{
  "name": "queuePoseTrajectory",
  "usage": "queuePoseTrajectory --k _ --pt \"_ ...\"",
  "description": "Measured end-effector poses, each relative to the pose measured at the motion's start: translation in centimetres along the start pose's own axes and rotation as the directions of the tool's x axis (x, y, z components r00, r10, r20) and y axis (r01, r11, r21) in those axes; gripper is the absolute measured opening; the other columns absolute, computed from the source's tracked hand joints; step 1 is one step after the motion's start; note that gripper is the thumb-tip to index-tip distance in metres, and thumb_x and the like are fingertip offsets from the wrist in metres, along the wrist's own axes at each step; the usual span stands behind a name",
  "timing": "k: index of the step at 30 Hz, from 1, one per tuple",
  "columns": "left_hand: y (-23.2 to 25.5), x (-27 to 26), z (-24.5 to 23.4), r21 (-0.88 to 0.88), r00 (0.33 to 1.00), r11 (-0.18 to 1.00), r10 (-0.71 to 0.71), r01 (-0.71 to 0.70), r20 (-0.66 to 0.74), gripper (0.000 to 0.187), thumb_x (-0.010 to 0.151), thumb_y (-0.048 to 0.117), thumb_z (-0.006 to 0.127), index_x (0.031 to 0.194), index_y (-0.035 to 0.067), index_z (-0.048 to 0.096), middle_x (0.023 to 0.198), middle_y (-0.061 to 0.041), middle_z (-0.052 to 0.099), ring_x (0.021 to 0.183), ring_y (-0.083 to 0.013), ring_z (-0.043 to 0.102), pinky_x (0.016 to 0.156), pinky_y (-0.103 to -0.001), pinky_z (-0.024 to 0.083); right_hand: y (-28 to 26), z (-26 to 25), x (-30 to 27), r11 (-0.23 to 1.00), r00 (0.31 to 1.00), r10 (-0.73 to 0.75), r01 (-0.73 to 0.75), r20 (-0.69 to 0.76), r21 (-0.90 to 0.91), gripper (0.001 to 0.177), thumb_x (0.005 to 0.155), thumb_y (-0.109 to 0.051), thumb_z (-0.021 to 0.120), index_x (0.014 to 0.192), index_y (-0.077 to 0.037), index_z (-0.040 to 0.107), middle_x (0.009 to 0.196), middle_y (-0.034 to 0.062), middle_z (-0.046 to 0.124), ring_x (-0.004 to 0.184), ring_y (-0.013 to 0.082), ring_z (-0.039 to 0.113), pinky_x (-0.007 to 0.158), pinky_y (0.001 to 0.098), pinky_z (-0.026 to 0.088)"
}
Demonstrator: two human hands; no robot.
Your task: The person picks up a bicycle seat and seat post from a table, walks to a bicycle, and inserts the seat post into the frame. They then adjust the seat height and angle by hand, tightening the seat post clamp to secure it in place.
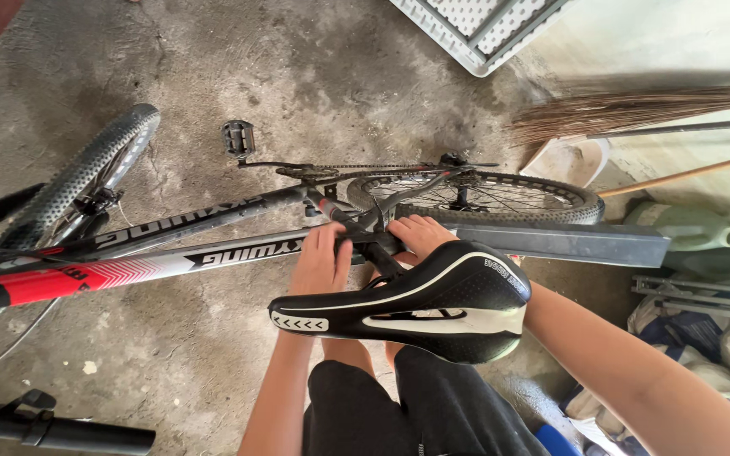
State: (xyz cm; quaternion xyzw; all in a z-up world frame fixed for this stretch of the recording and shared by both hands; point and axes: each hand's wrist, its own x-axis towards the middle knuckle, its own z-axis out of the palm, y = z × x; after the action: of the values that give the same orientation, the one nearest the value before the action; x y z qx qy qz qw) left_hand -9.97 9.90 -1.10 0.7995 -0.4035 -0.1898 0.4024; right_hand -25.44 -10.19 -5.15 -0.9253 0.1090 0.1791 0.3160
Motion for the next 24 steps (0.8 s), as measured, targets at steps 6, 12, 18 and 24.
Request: queuePoseTrajectory --k 6,12,18,24 --pt "-0.7 -1.1 0.5 -0.4 0.936 0.846 -0.323 0.353 0.143 0.034 0.096 0.026 0.064 0.122 0.004 0.056 0.105 -0.014 0.066 0.083 -0.0314 0.07 0.071 -0.04 0.057 -0.5 -0.7 -0.2 1.0 1.0 0.008 -0.008 0.0 -0.013 0.051 0.08 -0.023 0.079 0.122 -0.008 0.055 0.114 0.0091 0.061 0.115 0.0312 0.056 0.096 0.0456 0.043" --pt "-0.3 0.2 0.3 0.116 0.721 0.764 -0.639 0.634 0.268 0.04 0.112 0.038 0.05 0.112 0.002 0.068 0.094 -0.02 0.073 0.089 -0.0348 0.073 0.077 -0.043 0.052 -0.4 -0.4 -0.2 1.0 0.999 -0.019 0.018 -0.045 -0.019 0.052 0.078 -0.023 0.079 0.122 -0.008 0.055 0.113 0.0094 0.061 0.114 0.0319 0.056 0.095 0.0458 0.044" --pt "-1.9 0.4 -0.2 -0.658 0.932 0.663 -0.295 0.358 0.21 0.044 0.093 0.009 0.072 0.132 0.002 0.053 0.128 -0.012 0.061 0.118 -0.0186 0.061 0.099 -0.036 0.051 -0.2 0.0 -0.2 0.998 0.995 -0.054 0.052 -0.087 -0.027 0.054 0.079 -0.023 0.079 0.125 -0.007 0.055 0.114 0.0108 0.06 0.112 0.0335 0.056 0.093 0.0472 0.043" --pt "-4.1 -0.8 -0.3 -0.702 0.863 0.505 -0.257 0.503 0.434 0.051 0.082 -0.011 0.071 0.13 0.001 0.057 0.123 -0.011 0.068 0.12 -0.0176 0.066 0.111 -0.033 0.05 -0.7 -0.5 -0.3 1.0 0.999 -0.031 0.031 -0.035 0.005 0.051 0.081 -0.021 0.078 0.123 -0.007 0.055 0.113 0.0103 0.06 0.112 0.0329 0.055 0.095 0.0476 0.042"
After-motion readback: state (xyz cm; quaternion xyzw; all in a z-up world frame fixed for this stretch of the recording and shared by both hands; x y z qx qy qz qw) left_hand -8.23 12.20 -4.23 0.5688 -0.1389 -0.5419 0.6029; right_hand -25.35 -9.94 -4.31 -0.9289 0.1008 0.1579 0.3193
